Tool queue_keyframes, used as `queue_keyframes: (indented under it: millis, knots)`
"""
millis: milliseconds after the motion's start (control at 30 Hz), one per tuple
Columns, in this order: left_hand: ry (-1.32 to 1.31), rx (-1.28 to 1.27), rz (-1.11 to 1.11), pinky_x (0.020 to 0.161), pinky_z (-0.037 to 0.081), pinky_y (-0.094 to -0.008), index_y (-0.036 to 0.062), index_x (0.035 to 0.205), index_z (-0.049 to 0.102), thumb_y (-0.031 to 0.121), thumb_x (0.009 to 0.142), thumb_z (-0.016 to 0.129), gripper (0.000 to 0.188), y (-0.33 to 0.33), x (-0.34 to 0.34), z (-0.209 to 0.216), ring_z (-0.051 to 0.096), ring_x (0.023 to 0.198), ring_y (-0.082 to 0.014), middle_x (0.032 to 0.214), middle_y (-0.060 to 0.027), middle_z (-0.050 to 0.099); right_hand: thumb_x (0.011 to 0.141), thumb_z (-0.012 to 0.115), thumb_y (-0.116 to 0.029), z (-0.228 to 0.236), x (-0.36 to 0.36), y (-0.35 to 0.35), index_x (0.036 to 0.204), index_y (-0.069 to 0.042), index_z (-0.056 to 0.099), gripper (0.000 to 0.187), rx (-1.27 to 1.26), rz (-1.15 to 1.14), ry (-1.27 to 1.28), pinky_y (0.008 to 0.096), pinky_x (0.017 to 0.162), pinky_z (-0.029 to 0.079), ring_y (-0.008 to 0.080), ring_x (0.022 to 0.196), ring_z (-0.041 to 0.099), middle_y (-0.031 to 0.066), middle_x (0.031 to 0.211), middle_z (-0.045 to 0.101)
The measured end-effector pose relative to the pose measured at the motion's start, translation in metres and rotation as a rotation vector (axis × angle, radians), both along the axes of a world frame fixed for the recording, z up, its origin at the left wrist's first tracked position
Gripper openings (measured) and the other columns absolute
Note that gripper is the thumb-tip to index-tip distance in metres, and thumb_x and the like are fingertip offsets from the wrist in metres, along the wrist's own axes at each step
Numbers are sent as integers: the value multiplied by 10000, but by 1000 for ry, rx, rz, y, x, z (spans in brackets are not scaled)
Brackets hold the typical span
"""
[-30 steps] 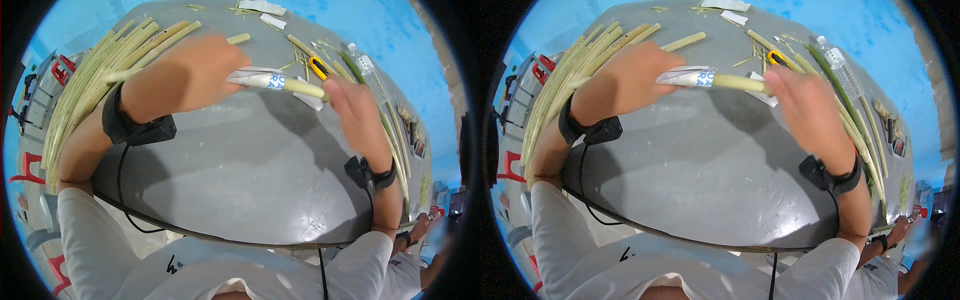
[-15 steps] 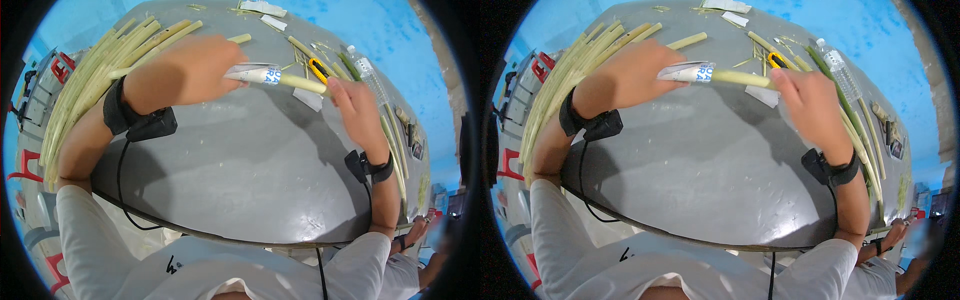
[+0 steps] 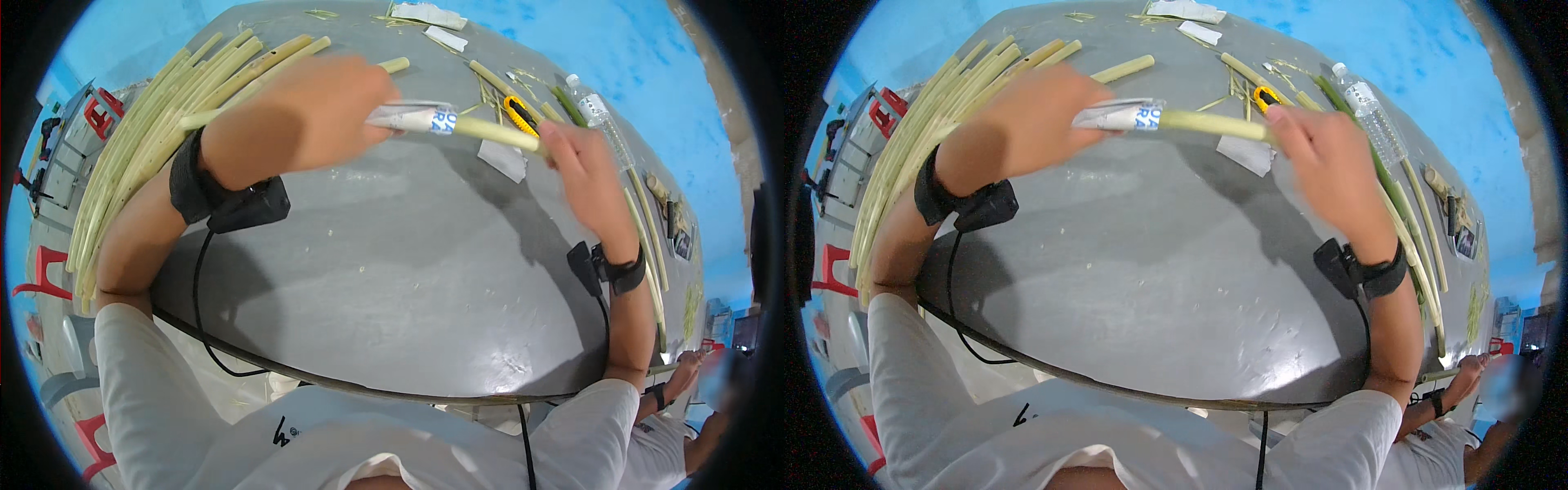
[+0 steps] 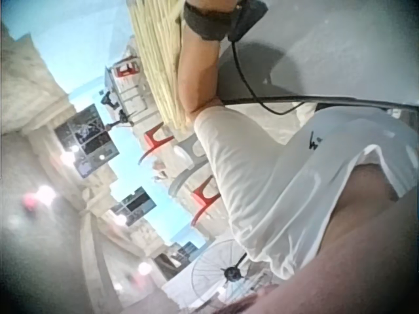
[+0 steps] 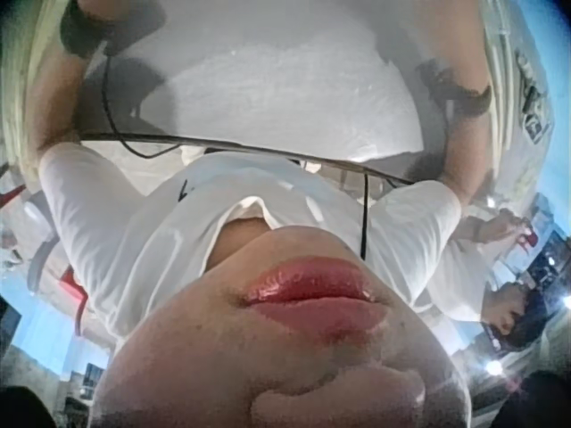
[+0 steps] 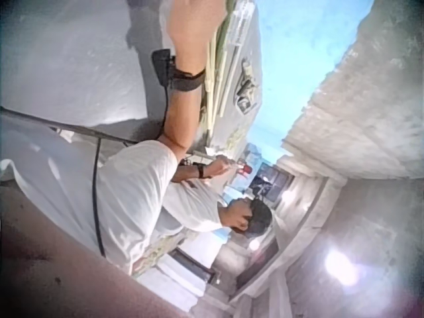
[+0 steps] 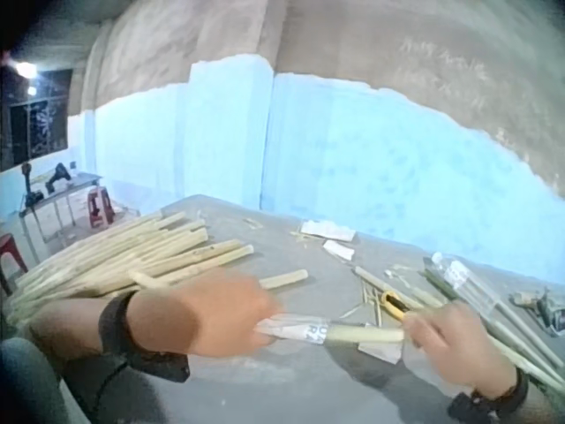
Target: Processing bamboo tubes by cleaning, marking, and checking dimensions at a workstation.
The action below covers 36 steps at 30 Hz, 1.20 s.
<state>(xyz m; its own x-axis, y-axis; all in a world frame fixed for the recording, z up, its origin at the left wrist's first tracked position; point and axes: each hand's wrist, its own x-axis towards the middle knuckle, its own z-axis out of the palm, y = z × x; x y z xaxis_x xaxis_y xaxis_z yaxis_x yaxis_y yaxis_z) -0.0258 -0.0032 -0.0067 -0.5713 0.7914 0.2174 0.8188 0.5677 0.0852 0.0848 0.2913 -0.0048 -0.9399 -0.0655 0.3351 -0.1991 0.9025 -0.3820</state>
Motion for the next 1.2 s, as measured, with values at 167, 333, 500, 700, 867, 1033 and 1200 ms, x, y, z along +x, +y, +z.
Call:
queue_keyframes:
  millis: [167,333,500,700,867,1033,1200]
  knots:
    - [64,24,43,823,499,-456,94,1110,716,292,906,694,285,-2,-13,5,626,921,-374,957,-167,678,1038,498,-334,3,-10,44,836,45,570,436,16,-267,72,393,589,382,288,591,410,156,642,466]
    - [-37,-20,68,805,498,-463,88,1070,710,291,908,686,262,2,-9,5,625,905,-376,928,-170,677,1033,520,-325,-1,2,3,911,13,581,364,30,-77,41,395,585,385,299,590,464,163,644,491]
    - [65,-13,-37,784,498,-473,106,1025,726,270,907,676,208,3,1,1,627,882,-381,899,-177,677,1025,544,-312,8,13,-22,964,-27,585,294,-14,38,-47,394,592,393,314,603,517,167,650,517]
    - [56,-1,111,780,500,-472,110,1016,733,274,899,686,207,4,-13,9,629,877,-386,886,-174,678,1037,510,-364,10,-7,38,883,9,589,410,93,-179,1,391,594,387,301,604,509,169,643,499]
    - [110,11,28,771,502,-468,107,1010,739,282,893,695,215,3,-5,3,633,866,-381,884,-173,682,1042,496,-379,1,-5,27,776,19,629,497,220,-262,18,456,592,403,392,609,510,215,644,522]
    - [78,-75,-14,760,507,-456,105,1006,746,304,885,708,236,2,8,9,640,852,-368,880,-164,689,1044,503,-375,-3,1,-5,735,20,628,517,194,-56,55,470,583,409,426,591,486,219,615,518]
    - [148,27,28,730,511,-445,86,976,753,356,895,707,286,4,-6,3,652,800,-352,834,-149,696,1041,503,-418,0,-14,54,676,29,609,586,123,-329,73,448,558,408,378,524,467,194,560,484]
